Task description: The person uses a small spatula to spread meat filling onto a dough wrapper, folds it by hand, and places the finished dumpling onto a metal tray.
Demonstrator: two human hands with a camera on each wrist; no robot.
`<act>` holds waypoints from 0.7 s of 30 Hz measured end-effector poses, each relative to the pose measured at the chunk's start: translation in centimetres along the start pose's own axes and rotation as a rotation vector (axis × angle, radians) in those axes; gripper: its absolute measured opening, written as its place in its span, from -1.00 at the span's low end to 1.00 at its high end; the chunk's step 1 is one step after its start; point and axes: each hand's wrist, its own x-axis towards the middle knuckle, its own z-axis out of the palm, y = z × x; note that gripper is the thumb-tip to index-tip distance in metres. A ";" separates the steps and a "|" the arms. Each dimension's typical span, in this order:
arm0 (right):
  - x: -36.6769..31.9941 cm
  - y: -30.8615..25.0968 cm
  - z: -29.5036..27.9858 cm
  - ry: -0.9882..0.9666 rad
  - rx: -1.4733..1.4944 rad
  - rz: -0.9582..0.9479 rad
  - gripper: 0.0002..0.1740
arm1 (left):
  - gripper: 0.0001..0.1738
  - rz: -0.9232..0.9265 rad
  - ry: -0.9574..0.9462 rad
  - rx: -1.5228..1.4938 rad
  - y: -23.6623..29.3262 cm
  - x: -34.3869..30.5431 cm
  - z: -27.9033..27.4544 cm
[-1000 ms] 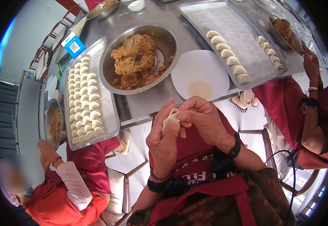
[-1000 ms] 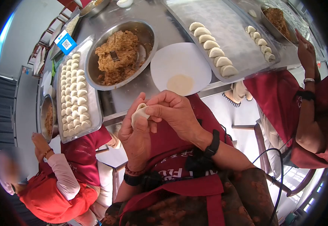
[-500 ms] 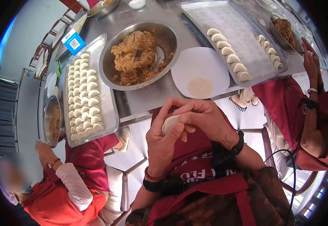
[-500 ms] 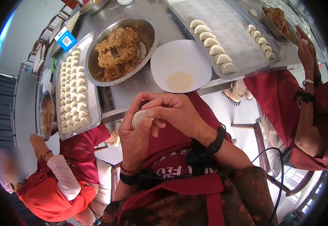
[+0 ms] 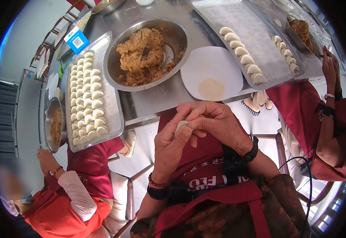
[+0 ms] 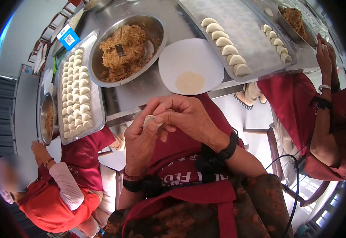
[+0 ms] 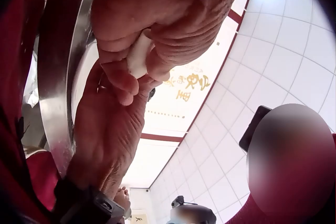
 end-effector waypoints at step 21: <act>-0.4 0.8 -0.7 0.046 -0.102 -0.034 -0.94 | -0.13 -0.227 -0.067 -0.565 -0.8 0.2 -1.1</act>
